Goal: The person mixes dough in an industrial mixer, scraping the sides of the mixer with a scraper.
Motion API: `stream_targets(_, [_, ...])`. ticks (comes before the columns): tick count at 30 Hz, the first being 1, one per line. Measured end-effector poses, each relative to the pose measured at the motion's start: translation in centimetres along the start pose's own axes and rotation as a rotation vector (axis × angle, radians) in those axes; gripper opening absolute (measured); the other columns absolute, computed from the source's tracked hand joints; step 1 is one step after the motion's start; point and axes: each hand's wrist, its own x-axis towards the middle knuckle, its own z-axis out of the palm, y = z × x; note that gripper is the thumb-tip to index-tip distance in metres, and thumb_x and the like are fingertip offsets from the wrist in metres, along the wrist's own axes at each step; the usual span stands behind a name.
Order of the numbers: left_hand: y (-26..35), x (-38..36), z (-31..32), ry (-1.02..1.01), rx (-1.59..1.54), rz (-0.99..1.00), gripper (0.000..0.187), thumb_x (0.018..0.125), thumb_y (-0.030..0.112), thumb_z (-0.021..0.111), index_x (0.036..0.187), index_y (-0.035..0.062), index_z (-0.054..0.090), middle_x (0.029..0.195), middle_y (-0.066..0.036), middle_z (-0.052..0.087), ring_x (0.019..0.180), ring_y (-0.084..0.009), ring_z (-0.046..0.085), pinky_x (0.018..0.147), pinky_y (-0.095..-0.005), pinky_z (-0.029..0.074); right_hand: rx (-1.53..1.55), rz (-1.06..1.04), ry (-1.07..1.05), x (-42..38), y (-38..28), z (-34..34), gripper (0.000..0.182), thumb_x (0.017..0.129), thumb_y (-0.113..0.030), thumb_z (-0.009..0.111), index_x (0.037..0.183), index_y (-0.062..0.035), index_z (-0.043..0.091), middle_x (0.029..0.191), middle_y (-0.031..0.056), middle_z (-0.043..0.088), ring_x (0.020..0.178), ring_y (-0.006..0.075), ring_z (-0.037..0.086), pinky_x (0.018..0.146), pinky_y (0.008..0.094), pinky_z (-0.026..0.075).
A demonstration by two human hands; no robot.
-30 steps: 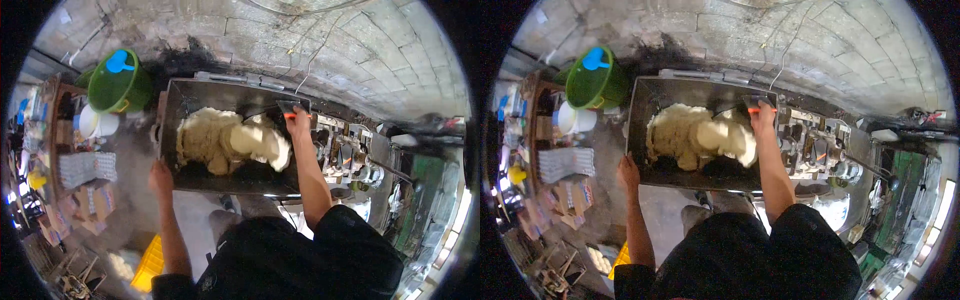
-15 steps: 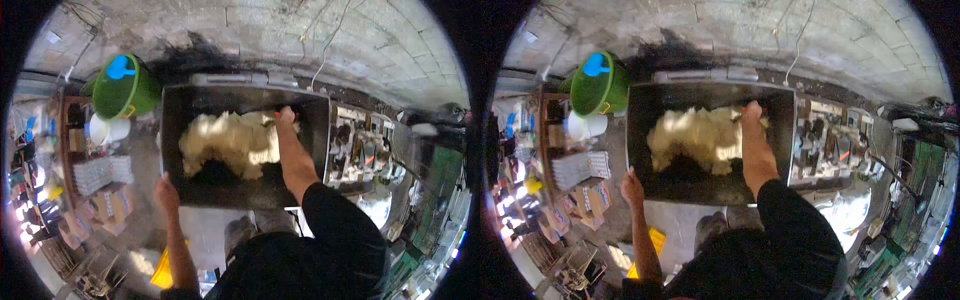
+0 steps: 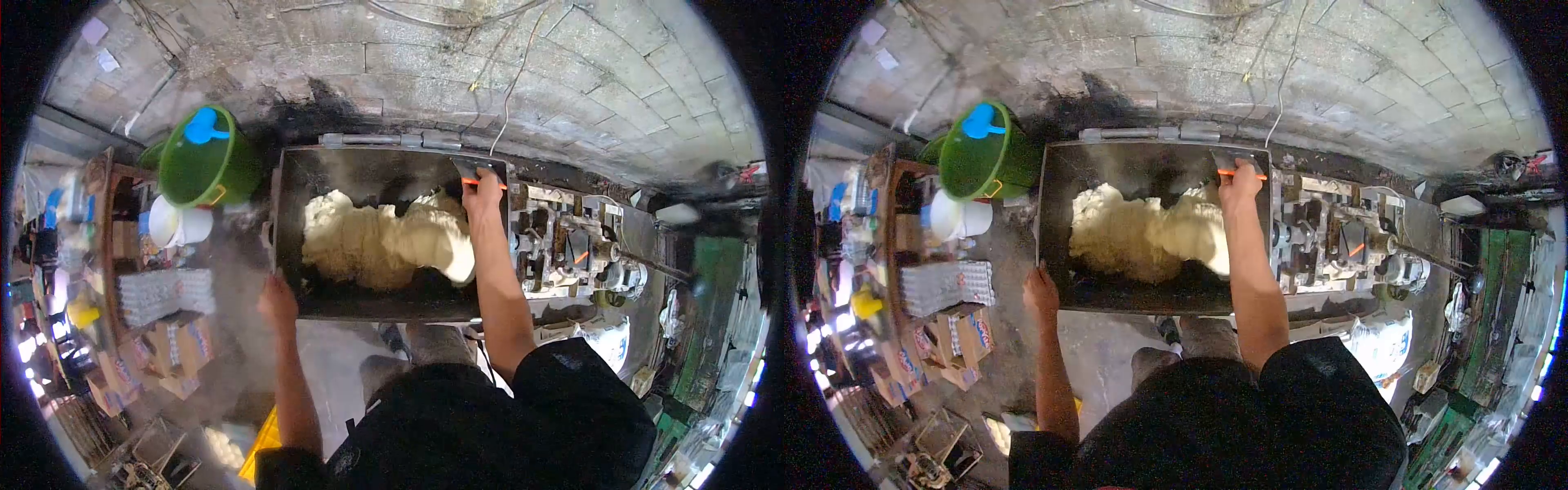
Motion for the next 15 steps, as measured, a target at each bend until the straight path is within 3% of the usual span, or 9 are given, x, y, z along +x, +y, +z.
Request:
stream_targets(4, [-1.3,0.4,1.6,0.058,-0.056,0.052,0.04,0.097,0.033,0.048,0.112,-0.0011,0.061,0.094,-0.025,0.064,0.083,-0.0409,0.062,0.069,-0.0495,0.047,0.021,0.017,0.027,-0.8,1.4,-0.1,0.016,0.084,0.004,0.055,0.099,-0.0011,0.056,0.093,0.0096,0.061,0.082,0.0229,0.063,0.068,0.0381,0.056])
stream_targets(6, [-0.2,0.2,0.1,-0.055,-0.112,-0.05,0.039,0.098,0.032,0.046,0.112,-0.0005,0.061,0.094,-0.025,0.063,0.084,-0.0411,0.061,0.069,-0.0487,0.046,0.004,0.03,-0.026,-1.2,3.0,-0.3,0.016,0.085,0.003,0.054,0.1,-0.0026,0.057,0.092,0.0089,0.061,0.082,0.0223,0.063,0.069,0.0369,0.055])
stream_targets(7, [0.4,0.3,-0.3,-0.108,-0.14,-0.102,0.038,0.098,0.032,0.046,0.111,-0.0003,0.061,0.094,-0.026,0.063,0.085,-0.0412,0.06,0.069,-0.0483,0.046,-0.05,0.002,0.051,-0.8,4.7,-0.5,0.019,0.084,0.003,0.055,0.102,-0.0027,0.058,0.098,0.0078,0.062,0.085,0.0224,0.065,0.073,0.0338,0.057])
stream_targets(9, [-0.2,0.0,1.1,0.119,-0.154,0.081,0.032,0.097,0.029,0.05,0.092,-0.0002,0.06,0.081,-0.024,0.06,0.071,-0.0411,0.058,0.06,-0.0487,0.044,-0.104,-0.016,0.235,4.1,9.9,-1.8,0.021,0.08,0.001,0.062,0.1,-0.0038,0.059,0.097,0.0076,0.063,0.079,0.0205,0.063,0.068,0.0339,0.054])
stream_targets(10, [-0.6,-0.1,1.5,0.232,-0.154,0.176,0.032,0.096,0.028,0.052,0.083,-0.0002,0.059,0.074,-0.023,0.058,0.065,-0.041,0.057,0.055,-0.0488,0.042,-0.108,-0.07,0.271,9.9,14.8,-4.1,0.022,0.078,0.0,0.064,0.098,-0.0044,0.06,0.095,0.0071,0.063,0.077,0.02,0.062,0.066,0.0343,0.053])
stream_targets(11, [-0.4,0.0,1.3,0.189,-0.202,0.163,0.032,0.096,0.029,0.051,0.084,0.0003,0.059,0.075,-0.023,0.059,0.065,-0.0412,0.058,0.055,-0.049,0.042,-0.097,-0.039,0.298,21.6,20.6,-8.9,0.021,0.074,-0.003,0.068,0.094,-0.0045,0.061,0.094,0.008,0.063,0.077,0.0203,0.061,0.065,0.0365,0.053])
stream_targets(13, [0.6,-0.1,-0.1,0.111,-0.28,0.103,0.032,0.096,0.03,0.051,0.086,0.0012,0.061,0.076,-0.024,0.06,0.067,-0.0416,0.058,0.055,-0.0495,0.043,-0.246,-0.019,0.101,17.1,20.4,-7.5,0.023,0.079,-0.014,0.065,0.098,-0.0027,0.059,0.085,0.007,0.061,0.072,0.0192,0.06,0.062,0.0335,0.052])
stream_targets(14, [1.6,-0.1,-1.1,0.048,-0.138,-0.036,0.033,0.096,0.032,0.05,0.089,0.0021,0.062,0.079,-0.025,0.061,0.071,-0.0434,0.059,0.057,-0.0496,0.044,-0.321,0.0,0.003,14.6,20.3,-7.6,0.026,0.082,-0.019,0.064,0.1,-0.0017,0.058,0.08,0.0065,0.061,0.069,0.0187,0.06,0.06,0.032,0.052])
stream_targets(15, [0.7,0.1,-0.5,0.035,-0.111,-0.022,0.035,0.097,0.033,0.048,0.09,0.0016,0.062,0.08,-0.025,0.061,0.075,-0.0443,0.06,0.06,-0.0501,0.044,-0.392,0.0,0.01,13.4,19.5,-7.1,0.025,0.081,-0.017,0.064,0.1,-0.0009,0.058,0.083,0.0073,0.061,0.071,0.0193,0.06,0.061,0.0331,0.051])
